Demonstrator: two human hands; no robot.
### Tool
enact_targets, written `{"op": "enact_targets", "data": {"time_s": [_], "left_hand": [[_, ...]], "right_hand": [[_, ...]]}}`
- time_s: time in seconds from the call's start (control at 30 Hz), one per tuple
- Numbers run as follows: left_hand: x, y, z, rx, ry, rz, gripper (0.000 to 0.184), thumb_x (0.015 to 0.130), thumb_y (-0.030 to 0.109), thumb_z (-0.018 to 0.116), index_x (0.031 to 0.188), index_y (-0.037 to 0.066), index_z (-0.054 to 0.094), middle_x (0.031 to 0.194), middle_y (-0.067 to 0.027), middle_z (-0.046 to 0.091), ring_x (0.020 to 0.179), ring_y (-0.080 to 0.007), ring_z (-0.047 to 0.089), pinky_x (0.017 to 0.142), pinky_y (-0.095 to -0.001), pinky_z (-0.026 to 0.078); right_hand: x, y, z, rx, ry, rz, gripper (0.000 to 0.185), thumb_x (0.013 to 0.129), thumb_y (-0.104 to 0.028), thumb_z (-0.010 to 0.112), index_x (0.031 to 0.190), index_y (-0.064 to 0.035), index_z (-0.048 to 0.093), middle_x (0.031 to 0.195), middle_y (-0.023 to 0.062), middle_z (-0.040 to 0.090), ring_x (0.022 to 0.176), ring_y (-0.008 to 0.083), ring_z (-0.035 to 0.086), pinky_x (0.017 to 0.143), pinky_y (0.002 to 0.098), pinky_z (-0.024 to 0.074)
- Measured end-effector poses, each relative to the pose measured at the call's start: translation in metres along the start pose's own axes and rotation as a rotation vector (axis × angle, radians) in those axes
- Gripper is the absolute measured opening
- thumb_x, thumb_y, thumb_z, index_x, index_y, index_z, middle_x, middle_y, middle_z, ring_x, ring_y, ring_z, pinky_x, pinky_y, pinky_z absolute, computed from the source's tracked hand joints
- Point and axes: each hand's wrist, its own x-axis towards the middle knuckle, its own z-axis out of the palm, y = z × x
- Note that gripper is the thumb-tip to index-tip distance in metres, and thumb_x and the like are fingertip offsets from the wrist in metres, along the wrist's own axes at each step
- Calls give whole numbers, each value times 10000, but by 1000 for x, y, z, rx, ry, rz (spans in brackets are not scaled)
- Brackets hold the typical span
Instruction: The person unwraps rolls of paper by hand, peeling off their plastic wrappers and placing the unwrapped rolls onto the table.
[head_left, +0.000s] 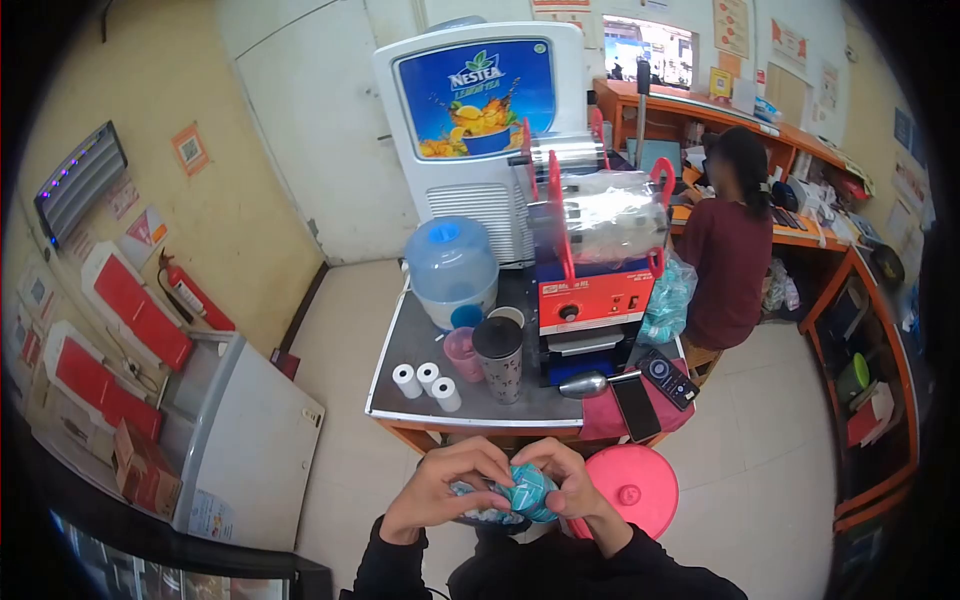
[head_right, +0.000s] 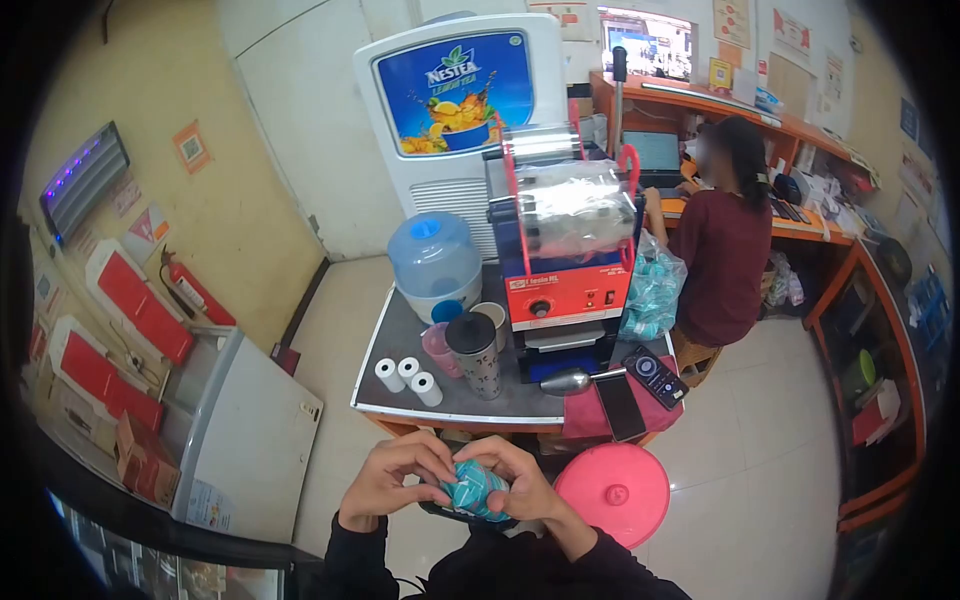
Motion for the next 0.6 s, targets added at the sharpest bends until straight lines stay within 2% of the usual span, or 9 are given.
{"op": "enact_targets", "data": {"time_s": [0.03, 0.07, 0.17, 0.2, 0.3, 0.37, 0.5, 0.6], "left_hand": [[-4, -1, -1, -43, 20, -16, 230, 686, -71, 766, 890, -8, 682, 985, -95, 621, 894, -176, 615, 726, -266, 547], [-8, -4, -2, 37, 60, 76, 168, 723, -41, 754, 855, 10, 663, 889, -87, 656, 858, -184, 613, 727, -284, 505], [-20, 0, -5, 298, 79, 123, 164, 739, -8, 753, 859, 26, 646, 858, -83, 665, 818, -190, 602, 714, -289, 464], [-23, -2, -8, 338, 54, 160, 207, 736, 17, 765, 903, 29, 643, 873, -76, 660, 781, -174, 585, 687, -274, 449], [-32, 16, -3, 420, 99, 30, 204, 737, 26, 762, 913, 44, 659, 877, -60, 652, 785, -183, 575, 690, -283, 450], [-35, 13, 1, 524, 138, 88, 188, 761, 70, 747, 923, 52, 654, 900, -59, 643, 838, -216, 581, 700, -312, 469], [-31, 13, 14, 786, 232, 152, 189, 750, 77, 737, 922, 65, 658, 923, -50, 629, 887, -247, 579, 715, -348, 486], [-35, -5, 10, 845, 184, 224, 202, 733, 52, 727, 919, 63, 649, 924, -51, 618, 945, -261, 582, 744, -370, 496]], "right_hand": [[-1, 4, 1, -12, -16, -14, 810, 732, -535, 738, 1240, 39, 475, 1160, 115, 580, 1015, 168, 595, 852, 292, 475], [-3, 9, 2, 13, 10, 18, 778, 694, -514, 776, 1190, 32, 528, 1124, 90, 597, 1007, 149, 588, 858, 298, 475], [-2, 19, 2, -140, 15, -11, 754, 638, -451, 840, 1168, 3, 554, 1076, 83, 618, 992, 155, 597, 856, 311, 475], [-1, 21, 0, -222, 9, -23, 737, 622, -423, 855, 1157, -8, 562, 1063, 84, 623, 984, 165, 604, 852, 312, 475], [-2, 22, -6, -420, -5, -58, 699, 584, -351, 889, 1127, -38, 579, 1032, 85, 631, 959, 198, 620, 839, 316, 477], [1, 17, -7, -498, -9, -82, 686, 570, -320, 897, 1115, -50, 579, 1023, 87, 630, 943, 222, 627, 830, 318, 477], [-2, 12, -2, -501, -74, -101, 497, 747, -302, 800, 1110, -52, 570, 1096, 107, 592, 987, 261, 598, 865, 341, 457], [-11, 5, 6, -419, -25, 103, 358, 855, -240, 690, 1131, -52, 562, 1152, 125, 548, 1039, 270, 561, 908, 355, 432]]}}
